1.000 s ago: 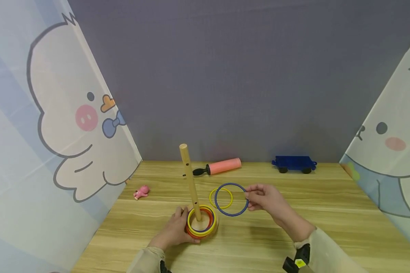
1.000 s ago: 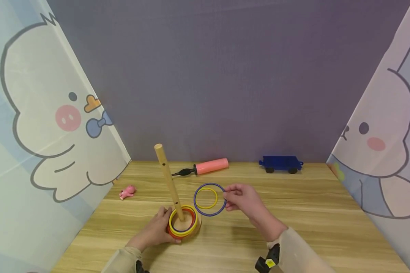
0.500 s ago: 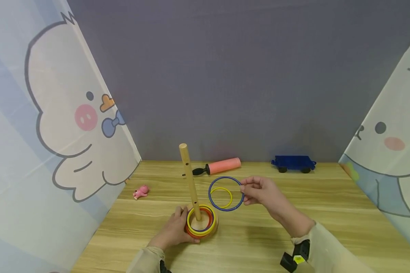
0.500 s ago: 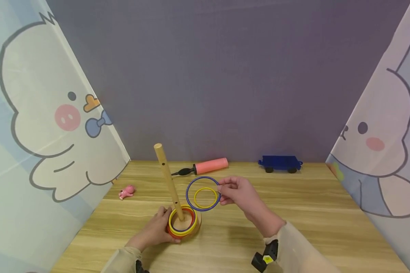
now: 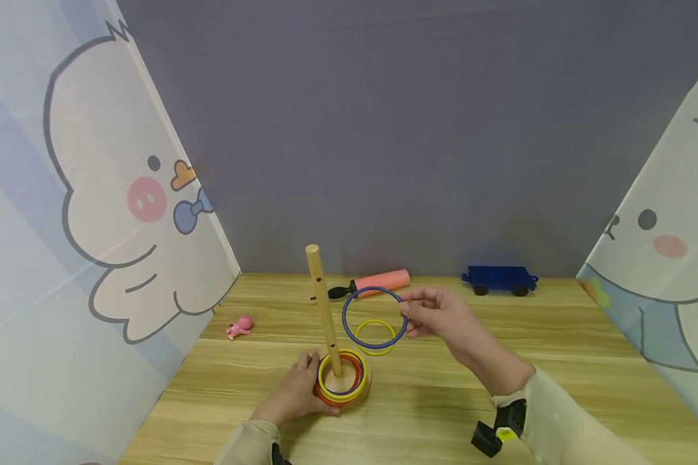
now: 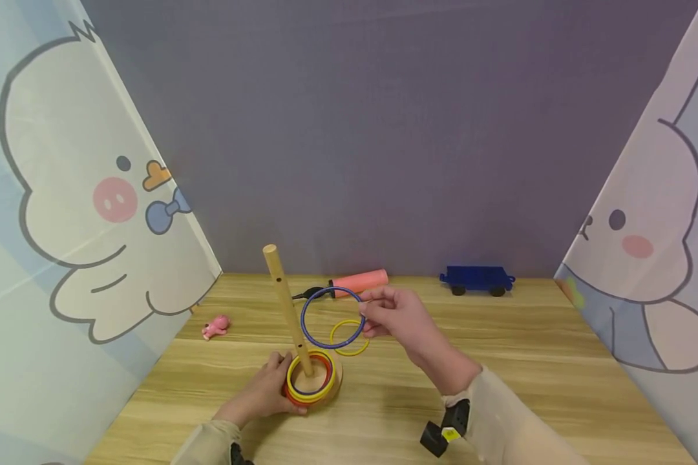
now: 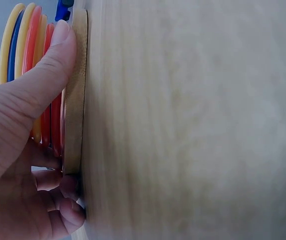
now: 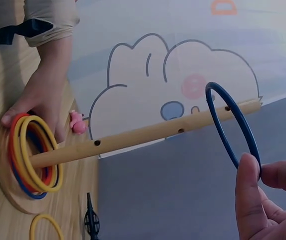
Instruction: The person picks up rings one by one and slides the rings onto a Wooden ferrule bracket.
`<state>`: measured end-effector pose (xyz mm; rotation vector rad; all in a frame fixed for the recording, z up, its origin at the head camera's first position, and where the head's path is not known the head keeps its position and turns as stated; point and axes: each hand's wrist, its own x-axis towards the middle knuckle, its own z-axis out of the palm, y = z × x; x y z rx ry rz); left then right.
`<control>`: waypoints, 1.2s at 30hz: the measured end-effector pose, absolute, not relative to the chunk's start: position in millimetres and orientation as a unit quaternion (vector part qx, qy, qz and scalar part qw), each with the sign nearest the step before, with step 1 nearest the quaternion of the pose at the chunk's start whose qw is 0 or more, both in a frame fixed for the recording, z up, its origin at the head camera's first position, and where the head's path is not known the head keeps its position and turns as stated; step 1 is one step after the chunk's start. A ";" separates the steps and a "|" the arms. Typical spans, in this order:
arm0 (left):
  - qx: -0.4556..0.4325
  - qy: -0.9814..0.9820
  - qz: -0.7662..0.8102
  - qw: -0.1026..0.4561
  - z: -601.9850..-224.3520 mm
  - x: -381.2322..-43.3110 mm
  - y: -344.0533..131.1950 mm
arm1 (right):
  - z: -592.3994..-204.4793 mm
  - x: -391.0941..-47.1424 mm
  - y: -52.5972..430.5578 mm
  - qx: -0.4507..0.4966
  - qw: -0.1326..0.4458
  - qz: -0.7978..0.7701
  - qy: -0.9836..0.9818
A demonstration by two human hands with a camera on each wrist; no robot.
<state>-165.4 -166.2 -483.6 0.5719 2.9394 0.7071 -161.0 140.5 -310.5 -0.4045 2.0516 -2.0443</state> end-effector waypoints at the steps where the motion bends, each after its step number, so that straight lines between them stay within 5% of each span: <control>1: 0.186 0.955 0.230 0.033 -483.4 -165.4 -166.0 | -307.9 -160.9 139.3 -0.138 0.104 -0.695 0.697; 36: 0.182 0.955 0.232 0.032 -485.4 -166.3 -166.1 | -256.5 -160.1 101.1 -0.155 0.062 -0.745 0.646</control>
